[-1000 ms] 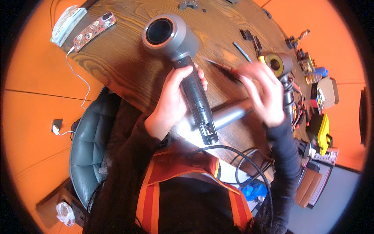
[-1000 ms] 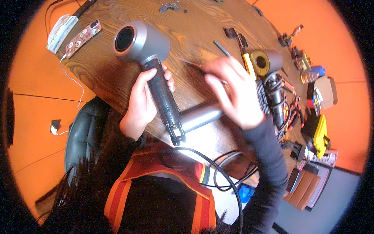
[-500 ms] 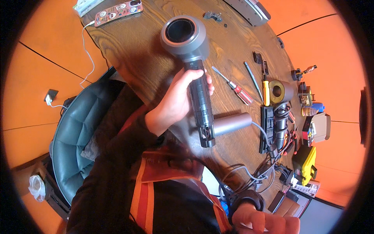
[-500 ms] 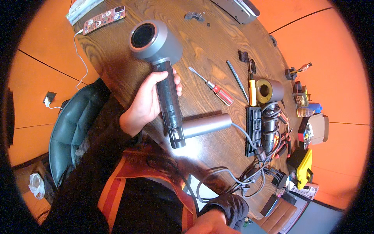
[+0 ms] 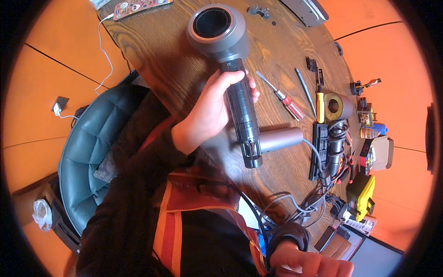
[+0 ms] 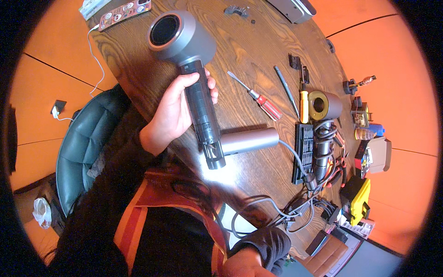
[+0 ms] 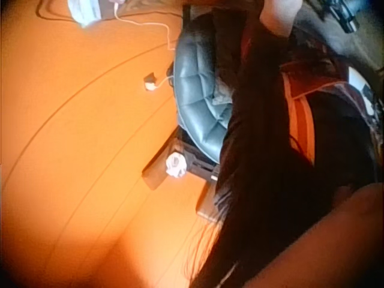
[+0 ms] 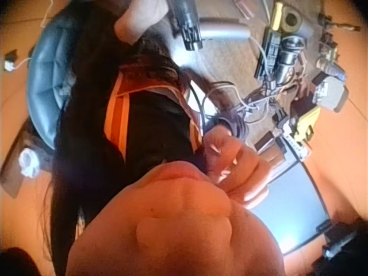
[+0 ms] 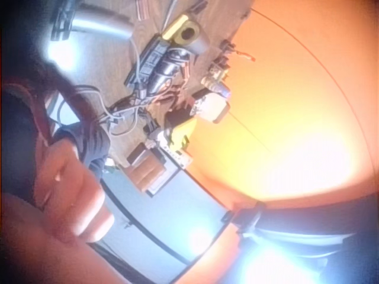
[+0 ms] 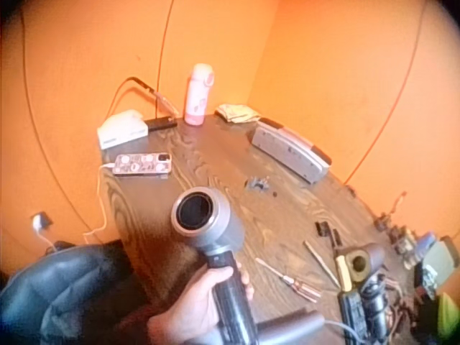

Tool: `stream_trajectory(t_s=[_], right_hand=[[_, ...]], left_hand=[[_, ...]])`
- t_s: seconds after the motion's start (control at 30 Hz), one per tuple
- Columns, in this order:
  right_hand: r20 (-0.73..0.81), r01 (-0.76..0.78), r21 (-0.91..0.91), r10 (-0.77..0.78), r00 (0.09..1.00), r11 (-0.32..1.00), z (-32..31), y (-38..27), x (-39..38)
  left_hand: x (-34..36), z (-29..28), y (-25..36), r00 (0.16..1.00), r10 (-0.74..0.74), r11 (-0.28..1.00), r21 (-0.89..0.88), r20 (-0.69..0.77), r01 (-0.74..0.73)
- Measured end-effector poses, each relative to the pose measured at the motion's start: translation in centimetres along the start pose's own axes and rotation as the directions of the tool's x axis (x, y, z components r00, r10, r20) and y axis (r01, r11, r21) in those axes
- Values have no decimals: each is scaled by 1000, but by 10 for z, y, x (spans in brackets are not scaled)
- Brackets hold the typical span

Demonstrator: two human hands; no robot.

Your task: The person disassembles a hair dryer on a wooden table, using a screwdriver and pliers to remove screws and internal components. They detach the handle, expose the internal wiring, and manipulate small parts with tweezers before reassembling the device.

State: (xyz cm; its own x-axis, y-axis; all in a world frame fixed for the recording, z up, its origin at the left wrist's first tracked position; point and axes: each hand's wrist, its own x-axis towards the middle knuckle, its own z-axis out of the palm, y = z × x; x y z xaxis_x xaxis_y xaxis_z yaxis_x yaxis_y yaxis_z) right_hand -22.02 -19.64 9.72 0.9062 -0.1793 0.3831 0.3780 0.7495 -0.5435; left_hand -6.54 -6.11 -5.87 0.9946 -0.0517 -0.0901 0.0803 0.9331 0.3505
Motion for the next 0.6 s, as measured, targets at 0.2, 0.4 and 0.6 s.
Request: stream_trajectory(t_s=[0.2, 0.4, 0.6], right_hand=[[175, 39, 2, -39, 984, 999, -7, 6, 9], [113, 154, 232, -184, 976, 960, -5, 17, -1], [563, 133, -426, 148, 813, 895, -50, 20, 36]], left_hand=[[0, 1, 0, 1000, 3, 1000, 27, -12, -3], [0, 1, 0, 1000, 14, 999, 45, -11, -13], [-1, 4, 1, 999, 41, 990, 133, 12, -43]])
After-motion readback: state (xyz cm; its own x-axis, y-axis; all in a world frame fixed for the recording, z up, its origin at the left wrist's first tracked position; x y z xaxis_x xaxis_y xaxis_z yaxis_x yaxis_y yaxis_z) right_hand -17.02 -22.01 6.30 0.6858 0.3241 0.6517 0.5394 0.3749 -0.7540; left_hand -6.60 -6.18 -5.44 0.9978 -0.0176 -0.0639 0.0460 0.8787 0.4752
